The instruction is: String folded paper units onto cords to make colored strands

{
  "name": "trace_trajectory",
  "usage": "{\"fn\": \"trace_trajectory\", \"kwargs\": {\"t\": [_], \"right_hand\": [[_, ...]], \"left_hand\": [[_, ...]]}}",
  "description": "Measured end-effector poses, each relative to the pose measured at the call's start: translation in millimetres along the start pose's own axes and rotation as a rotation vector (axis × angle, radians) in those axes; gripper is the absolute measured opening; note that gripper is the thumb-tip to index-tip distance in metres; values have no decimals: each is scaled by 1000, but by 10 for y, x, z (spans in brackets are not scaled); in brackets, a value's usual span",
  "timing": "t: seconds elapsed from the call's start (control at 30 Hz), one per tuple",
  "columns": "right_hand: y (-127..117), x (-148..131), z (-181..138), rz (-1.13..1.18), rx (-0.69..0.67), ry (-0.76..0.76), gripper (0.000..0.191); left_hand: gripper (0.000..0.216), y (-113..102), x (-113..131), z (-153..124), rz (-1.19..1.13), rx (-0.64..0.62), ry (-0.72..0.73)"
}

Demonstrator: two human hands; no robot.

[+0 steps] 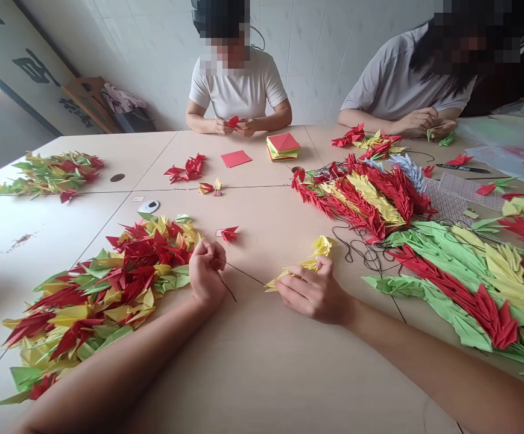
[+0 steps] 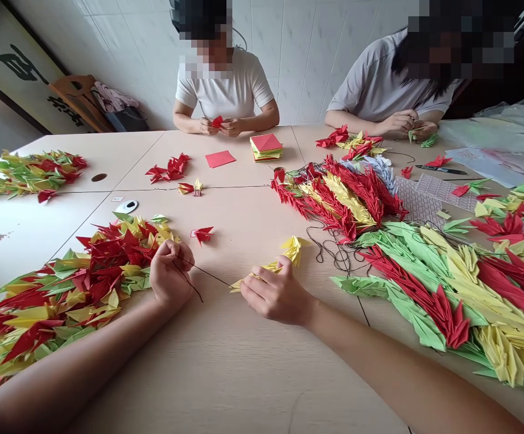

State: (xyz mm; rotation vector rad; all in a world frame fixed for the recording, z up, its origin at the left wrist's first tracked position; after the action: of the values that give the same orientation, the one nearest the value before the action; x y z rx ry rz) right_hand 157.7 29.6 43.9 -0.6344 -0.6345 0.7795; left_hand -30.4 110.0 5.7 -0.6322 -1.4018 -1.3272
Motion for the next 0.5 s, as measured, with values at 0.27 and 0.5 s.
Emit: {"fn": "trace_trajectory", "kwargs": {"t": [0.27,0.5], "right_hand": [[22,29,-27,-33,-15,1,13],[45,47,-49,-17,16,18,8]], "left_hand": [[15,-2,320,-117,242,57,433],[56,676,336,-681,666,-778,723]]}}
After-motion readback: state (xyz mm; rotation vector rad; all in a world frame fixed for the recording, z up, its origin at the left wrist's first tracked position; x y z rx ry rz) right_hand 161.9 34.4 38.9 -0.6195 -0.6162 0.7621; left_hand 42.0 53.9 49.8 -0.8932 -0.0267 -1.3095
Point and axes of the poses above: each hand's wrist, its own z-axis towards the middle knuckle, its own y-axis out of the palm, x = y × z, the point moved 9 cm from there along z, towards the middle knuckle
